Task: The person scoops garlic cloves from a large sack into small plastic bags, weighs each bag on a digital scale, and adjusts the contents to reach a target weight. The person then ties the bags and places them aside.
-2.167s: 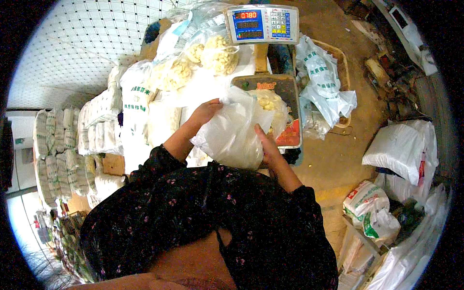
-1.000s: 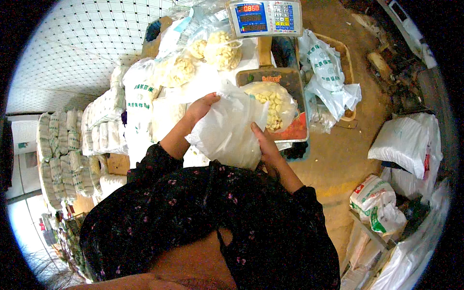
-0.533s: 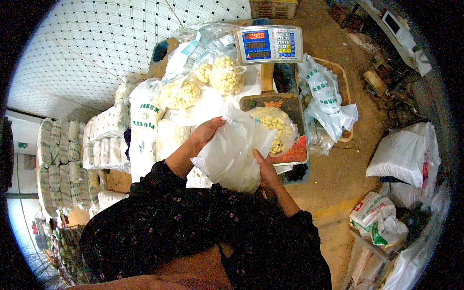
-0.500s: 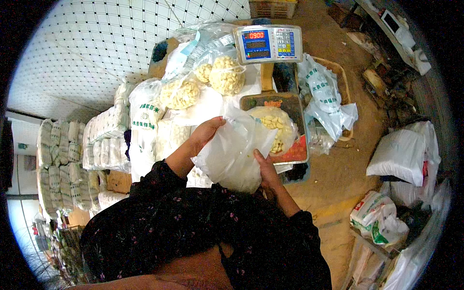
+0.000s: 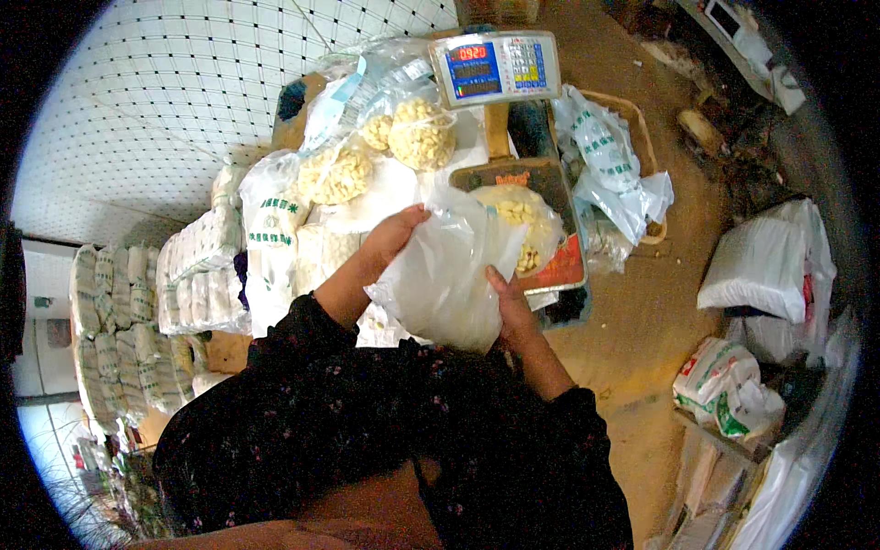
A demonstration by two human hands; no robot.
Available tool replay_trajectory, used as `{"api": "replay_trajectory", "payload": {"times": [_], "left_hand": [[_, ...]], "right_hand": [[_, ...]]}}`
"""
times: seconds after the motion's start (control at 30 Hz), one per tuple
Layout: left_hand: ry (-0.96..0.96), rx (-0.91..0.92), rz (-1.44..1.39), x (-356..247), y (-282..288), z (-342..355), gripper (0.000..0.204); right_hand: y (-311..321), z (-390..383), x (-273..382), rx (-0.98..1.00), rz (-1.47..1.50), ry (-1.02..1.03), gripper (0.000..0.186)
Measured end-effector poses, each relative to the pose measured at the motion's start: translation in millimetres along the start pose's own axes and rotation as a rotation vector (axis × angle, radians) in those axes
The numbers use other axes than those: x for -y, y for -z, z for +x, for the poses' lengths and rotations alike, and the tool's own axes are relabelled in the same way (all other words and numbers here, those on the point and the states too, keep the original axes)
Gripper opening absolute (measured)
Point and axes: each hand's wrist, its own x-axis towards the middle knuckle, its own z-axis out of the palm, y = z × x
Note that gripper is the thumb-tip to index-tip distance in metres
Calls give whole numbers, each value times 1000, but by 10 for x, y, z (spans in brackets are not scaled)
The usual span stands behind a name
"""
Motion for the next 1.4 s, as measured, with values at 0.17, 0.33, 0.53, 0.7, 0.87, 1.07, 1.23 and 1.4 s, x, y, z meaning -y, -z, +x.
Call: {"api": "replay_trajectory", "payload": {"times": [0.17, 0.33, 0.53, 0.7, 0.87, 1.07, 1.23, 1.4], "left_hand": [[73, -22, 31, 89, 150, 148, 21], [45, -36, 73, 159, 287, 168, 22], [55, -21, -15, 81, 162, 123, 22], [59, -33, -12, 193, 350, 205, 23], [55, -17, -14, 151, 368, 121, 24], [59, 27, -34, 51, 244, 30, 23], [38, 54, -85, 64, 171, -10, 23], [41, 56, -107, 126, 195, -5, 22]], "right_hand": [[157, 31, -201, 37, 152, -85, 63], [204, 77, -348, -41, 87, -63, 66], [17, -60, -100, -54, 58, -12, 70], [117, 51, -302, -39, 12, -29, 68], [3, 14, -203, -77, -85, 26, 65], [-83, -15, -136, -72, -101, 45, 63], [-92, -46, -100, -42, -150, 114, 59], [5, 49, -202, -30, -215, 206, 54]]}}
